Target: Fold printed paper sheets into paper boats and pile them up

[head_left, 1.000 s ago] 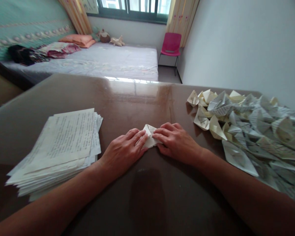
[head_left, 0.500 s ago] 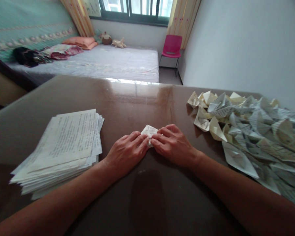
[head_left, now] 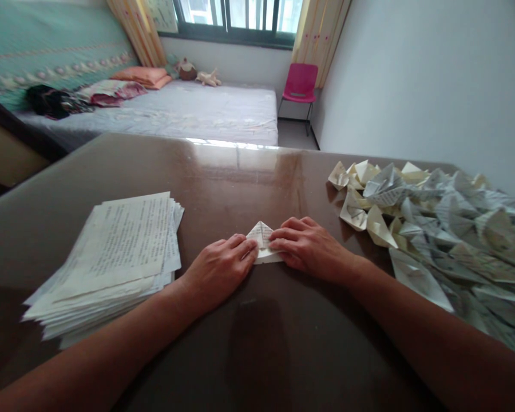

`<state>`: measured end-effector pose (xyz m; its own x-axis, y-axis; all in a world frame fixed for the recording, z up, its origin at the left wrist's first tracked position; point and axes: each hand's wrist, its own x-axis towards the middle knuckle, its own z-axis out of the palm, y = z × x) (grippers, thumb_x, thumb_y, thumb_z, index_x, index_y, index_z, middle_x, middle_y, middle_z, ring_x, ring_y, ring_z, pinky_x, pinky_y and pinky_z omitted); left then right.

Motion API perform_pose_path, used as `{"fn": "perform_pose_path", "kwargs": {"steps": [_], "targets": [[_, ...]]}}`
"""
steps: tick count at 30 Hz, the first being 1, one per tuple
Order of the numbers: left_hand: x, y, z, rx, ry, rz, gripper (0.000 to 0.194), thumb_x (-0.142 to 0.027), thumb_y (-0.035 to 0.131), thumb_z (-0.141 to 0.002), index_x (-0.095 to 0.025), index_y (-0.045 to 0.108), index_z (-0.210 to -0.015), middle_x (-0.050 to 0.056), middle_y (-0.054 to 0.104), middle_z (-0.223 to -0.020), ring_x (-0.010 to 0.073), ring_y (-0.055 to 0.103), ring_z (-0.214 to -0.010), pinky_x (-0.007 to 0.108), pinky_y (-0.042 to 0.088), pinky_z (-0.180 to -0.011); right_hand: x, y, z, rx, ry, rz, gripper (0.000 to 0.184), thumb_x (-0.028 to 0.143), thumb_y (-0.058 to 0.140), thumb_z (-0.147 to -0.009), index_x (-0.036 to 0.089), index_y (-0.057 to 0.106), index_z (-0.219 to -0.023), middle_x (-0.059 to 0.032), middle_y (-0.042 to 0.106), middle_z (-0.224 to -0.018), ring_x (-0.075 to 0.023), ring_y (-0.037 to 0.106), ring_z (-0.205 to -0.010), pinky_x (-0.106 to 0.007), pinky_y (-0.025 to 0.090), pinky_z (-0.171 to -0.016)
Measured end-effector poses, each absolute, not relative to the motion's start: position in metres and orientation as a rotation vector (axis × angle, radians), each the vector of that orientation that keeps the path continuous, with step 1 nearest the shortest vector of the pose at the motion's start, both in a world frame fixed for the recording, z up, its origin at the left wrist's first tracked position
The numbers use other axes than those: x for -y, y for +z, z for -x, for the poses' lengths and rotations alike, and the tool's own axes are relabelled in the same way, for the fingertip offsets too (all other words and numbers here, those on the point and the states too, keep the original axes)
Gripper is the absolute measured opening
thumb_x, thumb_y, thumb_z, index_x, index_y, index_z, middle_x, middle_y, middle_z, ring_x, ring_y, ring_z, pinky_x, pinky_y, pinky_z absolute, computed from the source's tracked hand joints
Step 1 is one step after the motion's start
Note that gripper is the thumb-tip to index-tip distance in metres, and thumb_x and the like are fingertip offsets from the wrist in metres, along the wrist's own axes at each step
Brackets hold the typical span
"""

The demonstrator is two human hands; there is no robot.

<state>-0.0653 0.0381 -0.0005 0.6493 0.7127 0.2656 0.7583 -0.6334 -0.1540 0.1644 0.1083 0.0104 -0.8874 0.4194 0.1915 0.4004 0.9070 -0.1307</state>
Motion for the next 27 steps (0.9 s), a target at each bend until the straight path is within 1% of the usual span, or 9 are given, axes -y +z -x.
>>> {"fn": "perform_pose_path", "kwargs": {"steps": [2,6,8,12,16,18,21,24,27], "targets": [[-0.039,0.0,0.066,1.195,-0.255,2.63,0.021,-0.019,0.051,-0.092,-0.016,0.062,-0.109,0.008,0.066,-0.112,0.0215,0.059,-0.099,0.032,0.054,-0.078,-0.111,0.011,-0.167,2.869,0.141,0.613,0.025,0.021,0.057,-0.087,0.025,0.064,-0.111,-0.0039,0.065,-0.119,-0.0217,0.052,-0.106,-0.039,0.037,-0.09],[-0.041,-0.001,0.067,1.213,-0.281,2.634,0.028,-0.02,0.052,-0.092,-0.016,0.058,-0.119,0.008,0.062,-0.123,0.0212,0.058,-0.101,0.034,0.054,-0.084,-0.112,0.013,-0.168,2.847,0.179,0.685,0.046,0.023,0.064,-0.08,0.018,0.056,-0.125,-0.0098,0.059,-0.128,-0.0253,0.05,-0.11,-0.042,0.041,-0.093],[-0.041,-0.001,0.067,1.211,-0.268,2.645,0.026,-0.019,0.053,-0.091,-0.016,0.059,-0.116,0.007,0.062,-0.123,0.0215,0.058,-0.102,0.034,0.054,-0.085,-0.112,0.014,-0.167,2.849,0.228,0.656,0.042,0.02,0.062,-0.081,0.016,0.057,-0.123,-0.0109,0.06,-0.125,-0.0237,0.051,-0.109,-0.04,0.043,-0.094],[-0.041,0.0,0.066,1.212,-0.253,2.649,0.024,-0.018,0.055,-0.09,-0.017,0.061,-0.113,0.007,0.063,-0.122,0.022,0.058,-0.101,0.035,0.054,-0.082,-0.111,0.014,-0.166,2.855,0.291,0.54,0.029,0.015,0.056,-0.085,0.017,0.063,-0.113,-0.0083,0.063,-0.12,-0.0202,0.052,-0.105,-0.035,0.044,-0.095],[-0.042,0.001,0.067,1.242,-0.313,2.675,0.021,-0.019,0.051,-0.092,-0.018,0.063,-0.109,0.006,0.065,-0.114,0.02,0.057,-0.099,0.032,0.053,-0.081,-0.112,0.01,-0.166,2.856,0.185,0.547,0.02,0.021,0.054,-0.089,0.02,0.067,-0.105,-0.0061,0.067,-0.113,-0.0227,0.051,-0.103,-0.04,0.043,-0.091],[-0.044,0.001,0.07,1.325,-0.366,2.707,0.021,-0.023,0.047,-0.094,-0.022,0.065,-0.106,0.004,0.066,-0.107,0.0182,0.057,-0.095,0.03,0.052,-0.077,-0.113,0.007,-0.166,2.832,0.202,0.55,0.019,0.023,0.051,-0.092,0.02,0.068,-0.101,-0.0059,0.068,-0.109,-0.0214,0.052,-0.098,-0.039,0.043,-0.089],[-0.049,0.0,0.075,1.488,-0.46,2.789,0.024,-0.03,0.044,-0.096,-0.026,0.068,-0.102,0.002,0.066,-0.099,0.0168,0.056,-0.09,0.028,0.05,-0.075,-0.118,0.0,-0.167,2.726,0.393,0.561,0.022,0.024,0.048,-0.095,0.02,0.069,-0.098,-0.0059,0.068,-0.103,-0.0171,0.054,-0.091,-0.033,0.045,-0.087],[-0.055,-0.001,0.078,1.648,-0.56,2.855,0.025,-0.032,0.045,-0.096,-0.024,0.069,-0.097,0.002,0.067,-0.098,0.0167,0.055,-0.09,0.029,0.048,-0.081,-0.121,-0.006,-0.168,2.595,0.595,0.636,0.021,0.027,0.049,-0.094,0.019,0.07,-0.095,-0.0061,0.067,-0.098,-0.0151,0.057,-0.089,-0.028,0.046,-0.083],[-0.059,-0.003,0.078,1.806,-0.63,2.851,0.025,-0.033,0.045,-0.095,-0.022,0.068,-0.094,0.002,0.067,-0.094,0.0174,0.056,-0.09,0.03,0.046,-0.081,-0.121,-0.01,-0.167,2.528,0.693,0.758,0.021,0.027,0.051,-0.094,0.018,0.069,-0.091,-0.0058,0.066,-0.094,-0.0145,0.059,-0.086,-0.026,0.045,-0.079]]}}
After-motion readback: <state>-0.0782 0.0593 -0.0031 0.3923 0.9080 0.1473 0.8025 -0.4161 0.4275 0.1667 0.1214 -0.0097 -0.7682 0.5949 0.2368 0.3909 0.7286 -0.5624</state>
